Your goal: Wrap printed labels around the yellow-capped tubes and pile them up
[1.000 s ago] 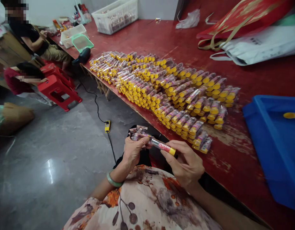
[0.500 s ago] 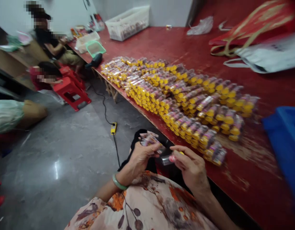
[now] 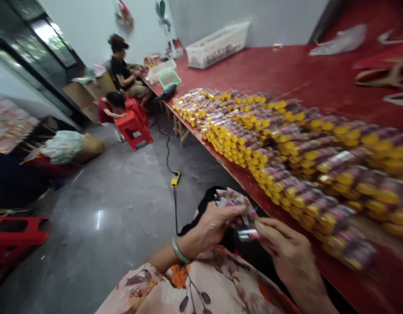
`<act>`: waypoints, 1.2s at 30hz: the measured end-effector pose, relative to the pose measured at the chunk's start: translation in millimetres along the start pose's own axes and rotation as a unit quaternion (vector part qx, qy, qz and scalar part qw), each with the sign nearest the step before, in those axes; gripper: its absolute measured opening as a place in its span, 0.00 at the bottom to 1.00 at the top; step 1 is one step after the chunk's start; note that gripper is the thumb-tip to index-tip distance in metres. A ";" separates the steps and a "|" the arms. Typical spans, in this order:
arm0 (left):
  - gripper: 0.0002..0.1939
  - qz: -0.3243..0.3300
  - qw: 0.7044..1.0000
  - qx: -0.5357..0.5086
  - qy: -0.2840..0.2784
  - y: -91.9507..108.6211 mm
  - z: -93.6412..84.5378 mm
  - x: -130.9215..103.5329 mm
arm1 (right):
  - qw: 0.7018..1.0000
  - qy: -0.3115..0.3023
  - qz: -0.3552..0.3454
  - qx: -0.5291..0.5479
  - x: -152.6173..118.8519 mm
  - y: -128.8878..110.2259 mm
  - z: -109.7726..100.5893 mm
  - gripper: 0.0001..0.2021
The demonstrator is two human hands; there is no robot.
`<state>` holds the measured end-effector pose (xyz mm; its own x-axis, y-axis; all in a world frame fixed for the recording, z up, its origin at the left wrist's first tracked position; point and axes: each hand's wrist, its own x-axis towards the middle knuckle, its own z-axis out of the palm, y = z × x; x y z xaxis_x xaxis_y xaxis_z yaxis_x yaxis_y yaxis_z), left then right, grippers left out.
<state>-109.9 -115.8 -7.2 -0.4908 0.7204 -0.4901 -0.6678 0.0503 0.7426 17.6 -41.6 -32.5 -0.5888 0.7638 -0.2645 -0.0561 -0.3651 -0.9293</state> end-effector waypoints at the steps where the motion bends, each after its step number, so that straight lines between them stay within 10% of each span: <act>1: 0.19 0.001 1.000 0.003 0.000 1.3 -0.9 0.7 | 1.000 -0.008 0.005 -0.004 -1.2 -1.0 -2.2 0.12; 15: 0.16 -0.073 0.990 -0.115 0.033 6.1 4.6 10.1 | 0.947 0.062 -0.300 -0.099 -22.8 -10.4 -14.8 0.08; 22: 0.15 -0.085 0.991 -0.106 0.017 4.3 8.5 4.2 | 0.798 0.094 -0.506 -0.313 -22.6 -5.3 -11.6 0.21; 29: 0.21 -0.014 0.998 -0.067 0.015 -2.5 7.5 -1.2 | 0.670 0.143 -0.564 -0.461 -28.0 0.6 -4.9 0.19; 36: 0.21 0.024 0.999 -0.039 0.014 -2.7 8.3 -9.1 | 0.595 0.003 -0.608 -0.526 -18.0 0.0 -16.5 0.15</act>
<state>-98.9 -116.7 -1.0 -0.5387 0.7008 -0.4676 -0.6840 -0.0399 0.7284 41.6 -46.6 -32.1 -0.6248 0.1249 0.7707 0.0991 0.9918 -0.0804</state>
